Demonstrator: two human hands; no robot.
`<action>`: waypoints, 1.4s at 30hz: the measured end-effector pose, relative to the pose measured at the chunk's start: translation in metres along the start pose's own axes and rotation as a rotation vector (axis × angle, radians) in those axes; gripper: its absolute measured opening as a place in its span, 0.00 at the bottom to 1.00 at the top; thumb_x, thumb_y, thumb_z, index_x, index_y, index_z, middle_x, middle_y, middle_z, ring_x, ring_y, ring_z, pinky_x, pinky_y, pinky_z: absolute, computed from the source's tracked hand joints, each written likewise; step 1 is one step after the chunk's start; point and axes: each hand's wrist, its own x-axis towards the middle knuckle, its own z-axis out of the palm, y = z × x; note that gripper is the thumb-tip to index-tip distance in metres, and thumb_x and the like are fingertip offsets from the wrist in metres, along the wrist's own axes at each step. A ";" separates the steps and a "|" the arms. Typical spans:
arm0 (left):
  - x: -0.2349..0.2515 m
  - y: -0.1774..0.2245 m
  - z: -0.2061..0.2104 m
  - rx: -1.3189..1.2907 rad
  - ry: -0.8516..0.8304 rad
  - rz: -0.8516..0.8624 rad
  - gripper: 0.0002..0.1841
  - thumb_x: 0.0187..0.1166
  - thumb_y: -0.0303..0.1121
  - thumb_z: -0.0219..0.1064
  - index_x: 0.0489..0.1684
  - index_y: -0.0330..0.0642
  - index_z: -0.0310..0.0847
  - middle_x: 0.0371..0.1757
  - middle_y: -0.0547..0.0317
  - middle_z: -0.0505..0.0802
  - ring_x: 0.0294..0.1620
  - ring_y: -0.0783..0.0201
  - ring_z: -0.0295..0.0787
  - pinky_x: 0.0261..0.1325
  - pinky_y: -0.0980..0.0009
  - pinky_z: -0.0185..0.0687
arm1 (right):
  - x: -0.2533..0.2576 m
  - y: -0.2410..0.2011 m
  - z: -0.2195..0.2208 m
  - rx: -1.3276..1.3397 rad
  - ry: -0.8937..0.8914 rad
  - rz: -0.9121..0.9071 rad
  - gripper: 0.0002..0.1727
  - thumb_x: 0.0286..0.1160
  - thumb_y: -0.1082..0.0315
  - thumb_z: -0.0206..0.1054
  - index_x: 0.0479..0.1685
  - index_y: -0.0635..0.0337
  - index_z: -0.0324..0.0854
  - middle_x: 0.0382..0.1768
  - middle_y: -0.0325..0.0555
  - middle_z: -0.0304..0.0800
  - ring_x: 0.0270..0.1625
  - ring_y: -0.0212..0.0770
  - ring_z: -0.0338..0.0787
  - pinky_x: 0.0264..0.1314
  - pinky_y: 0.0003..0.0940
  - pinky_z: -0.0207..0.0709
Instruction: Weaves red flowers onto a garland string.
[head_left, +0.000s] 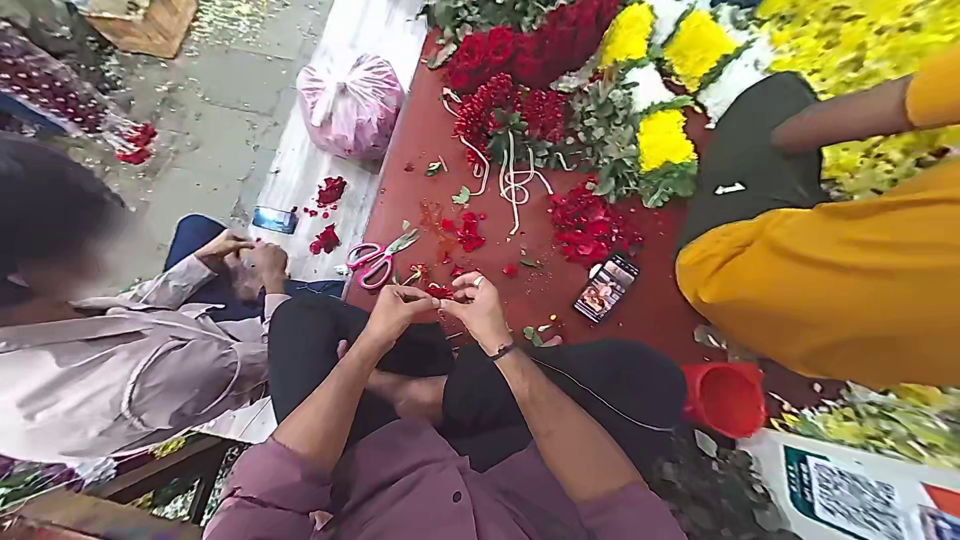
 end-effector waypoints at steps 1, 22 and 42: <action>0.000 0.001 0.001 0.000 0.009 -0.015 0.04 0.74 0.30 0.78 0.34 0.39 0.95 0.33 0.57 0.96 0.34 0.67 0.90 0.43 0.65 0.87 | 0.000 0.001 -0.001 -0.011 -0.017 0.011 0.31 0.53 0.71 0.88 0.61 0.60 0.81 0.35 0.50 0.93 0.34 0.45 0.92 0.38 0.44 0.89; -0.004 0.004 -0.008 0.162 0.262 -0.089 0.10 0.76 0.41 0.75 0.37 0.43 0.93 0.28 0.55 0.92 0.23 0.61 0.84 0.28 0.57 0.82 | -0.003 -0.012 -0.018 -0.101 -0.318 -0.184 0.04 0.73 0.66 0.76 0.37 0.57 0.93 0.24 0.39 0.89 0.24 0.33 0.82 0.29 0.33 0.78; 0.005 0.002 -0.022 0.081 0.214 -0.007 0.06 0.76 0.33 0.77 0.36 0.40 0.93 0.34 0.58 0.95 0.35 0.65 0.89 0.43 0.61 0.86 | 0.002 -0.006 -0.009 -0.112 -0.476 -0.223 0.05 0.72 0.68 0.76 0.35 0.60 0.95 0.35 0.41 0.96 0.36 0.29 0.91 0.47 0.32 0.87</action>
